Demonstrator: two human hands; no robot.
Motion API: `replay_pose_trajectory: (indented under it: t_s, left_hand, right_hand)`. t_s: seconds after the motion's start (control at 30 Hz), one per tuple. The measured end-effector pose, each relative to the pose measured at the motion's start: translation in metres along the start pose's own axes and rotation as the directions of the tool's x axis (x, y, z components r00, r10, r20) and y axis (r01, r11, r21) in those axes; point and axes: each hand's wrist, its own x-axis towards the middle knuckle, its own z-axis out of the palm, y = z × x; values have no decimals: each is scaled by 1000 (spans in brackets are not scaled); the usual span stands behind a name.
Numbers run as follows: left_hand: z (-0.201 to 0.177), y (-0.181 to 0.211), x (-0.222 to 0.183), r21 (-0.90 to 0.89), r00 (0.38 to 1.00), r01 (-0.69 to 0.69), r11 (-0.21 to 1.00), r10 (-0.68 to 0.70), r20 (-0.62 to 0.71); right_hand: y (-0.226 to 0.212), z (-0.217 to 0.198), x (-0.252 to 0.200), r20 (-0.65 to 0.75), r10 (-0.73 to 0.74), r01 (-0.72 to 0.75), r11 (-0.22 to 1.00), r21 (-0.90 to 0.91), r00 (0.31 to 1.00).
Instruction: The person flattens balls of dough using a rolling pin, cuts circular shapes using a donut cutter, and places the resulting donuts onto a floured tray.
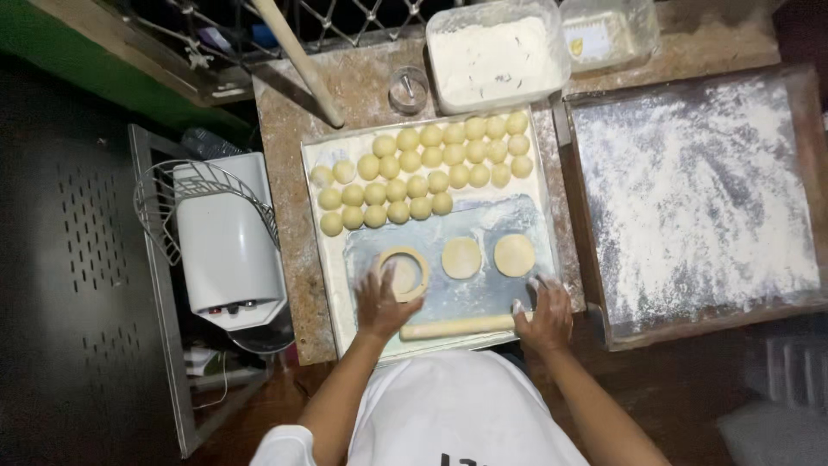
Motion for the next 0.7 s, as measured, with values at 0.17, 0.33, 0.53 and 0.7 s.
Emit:
replay_pose_trajectory:
  t_s: [0.17, 0.33, 0.53, 0.7]
  left_hand:
    - [-18, 2, -10, 80, 976, 142, 987, -126, -180]
    - [22, -19, -13, 175, 1000, -12, 984, 10, 15]
    - [11, -12, -20, 25, 987, -137, 990, 134, 85]
    - [-22, 11, -8, 26, 982, 187, 982, -187, -3]
  right_hand:
    - [-9, -11, -17, -3, -39, 39, 999, 37, 999]
    - [13, 26, -35, -85, -108, 92, 980, -176, 991]
    - [12, 20, -30, -61, -83, 81, 996, -38, 995]
    - [1, -4, -17, -68, -51, 52, 998, 20, 996]
